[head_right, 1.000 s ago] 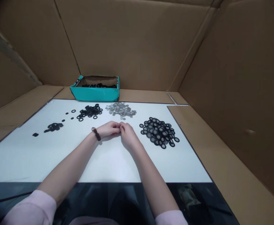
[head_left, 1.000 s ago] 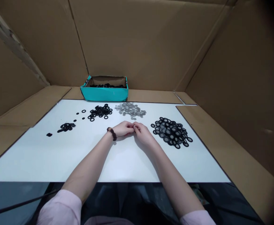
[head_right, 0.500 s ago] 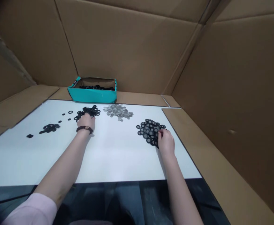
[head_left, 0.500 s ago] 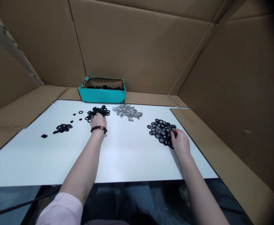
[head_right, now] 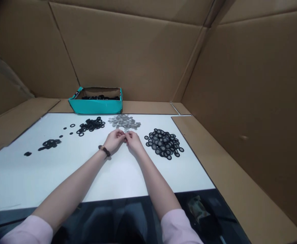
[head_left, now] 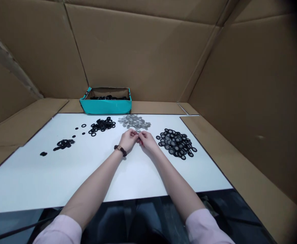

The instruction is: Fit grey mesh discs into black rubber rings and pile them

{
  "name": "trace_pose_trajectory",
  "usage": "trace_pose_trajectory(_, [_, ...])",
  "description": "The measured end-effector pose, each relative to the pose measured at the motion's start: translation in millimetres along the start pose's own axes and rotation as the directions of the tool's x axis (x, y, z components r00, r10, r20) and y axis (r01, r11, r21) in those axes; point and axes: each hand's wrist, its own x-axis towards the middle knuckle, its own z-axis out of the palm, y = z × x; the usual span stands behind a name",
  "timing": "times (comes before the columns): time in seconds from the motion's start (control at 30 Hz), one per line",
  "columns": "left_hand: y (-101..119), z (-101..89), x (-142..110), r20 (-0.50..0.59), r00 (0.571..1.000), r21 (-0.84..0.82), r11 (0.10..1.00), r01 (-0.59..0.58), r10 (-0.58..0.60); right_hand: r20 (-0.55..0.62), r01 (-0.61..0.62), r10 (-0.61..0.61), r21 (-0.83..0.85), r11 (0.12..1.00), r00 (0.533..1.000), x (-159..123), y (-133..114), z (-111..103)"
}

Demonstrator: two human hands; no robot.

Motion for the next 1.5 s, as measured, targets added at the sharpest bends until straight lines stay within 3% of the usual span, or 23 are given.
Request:
trace_pose_trajectory(0.1, [1.0,-2.9,-0.7,0.065,0.996,0.087,0.994,-0.068,0.062,-0.017,-0.060,0.062,0.105,0.993,0.998,2.3,6.6,3.9])
trace_pose_trajectory(0.17, [1.0,-11.2,5.1,-0.024,0.995,0.273,0.958,-0.086,0.096,-0.105,-0.063,0.080,0.154,0.986,0.991,0.6,8.1,0.3])
trace_pose_trajectory(0.3, [-1.0,-19.8,24.8,-0.231,0.971,0.623,0.777,0.092,0.070,-0.209,-0.041,0.069,0.134,0.990,0.976,-0.4,6.6,-3.2])
trace_pose_trajectory(0.5, [1.0,-4.5,47.0,-0.212,0.976,0.794,0.589,0.147,0.042,-0.202,0.020,0.005,0.119,0.993,0.979,1.5,5.0,0.7])
trace_pose_trajectory(0.67, [4.2,-0.9,50.0,-0.172,0.984,0.843,0.523,0.126,0.040,-0.175,0.014,0.009,0.131,0.991,0.984,2.6,6.9,0.5])
trace_pose_trajectory(0.83, [1.0,-1.3,49.0,-0.236,0.967,0.796,0.589,0.137,0.095,-0.178,0.013,0.011,0.137,0.990,0.984,4.3,9.4,1.7])
trace_pose_trajectory(0.97, [-2.5,-5.9,49.9,-0.326,0.942,0.684,0.708,0.178,0.077,-0.190,0.007,0.021,0.145,0.989,0.982,6.3,9.4,0.7])
trace_pose_trajectory(1.13, [-4.9,-11.3,46.5,-0.394,0.912,0.469,0.879,0.091,0.116,-0.094,-0.120,0.143,0.216,0.969,0.985,8.1,6.1,-2.2])
trace_pose_trajectory(1.3, [0.3,-3.6,19.7,-0.316,0.948,0.217,0.975,0.037,0.034,-0.033,-0.172,0.193,0.321,0.931,0.981,6.6,2.8,-0.8])
trace_pose_trajectory(1.5, [7.1,7.1,-18.6,-0.218,0.975,0.167,0.986,-0.013,0.050,0.105,-0.191,0.162,0.424,0.885,0.981,-4.2,-3.0,2.7])
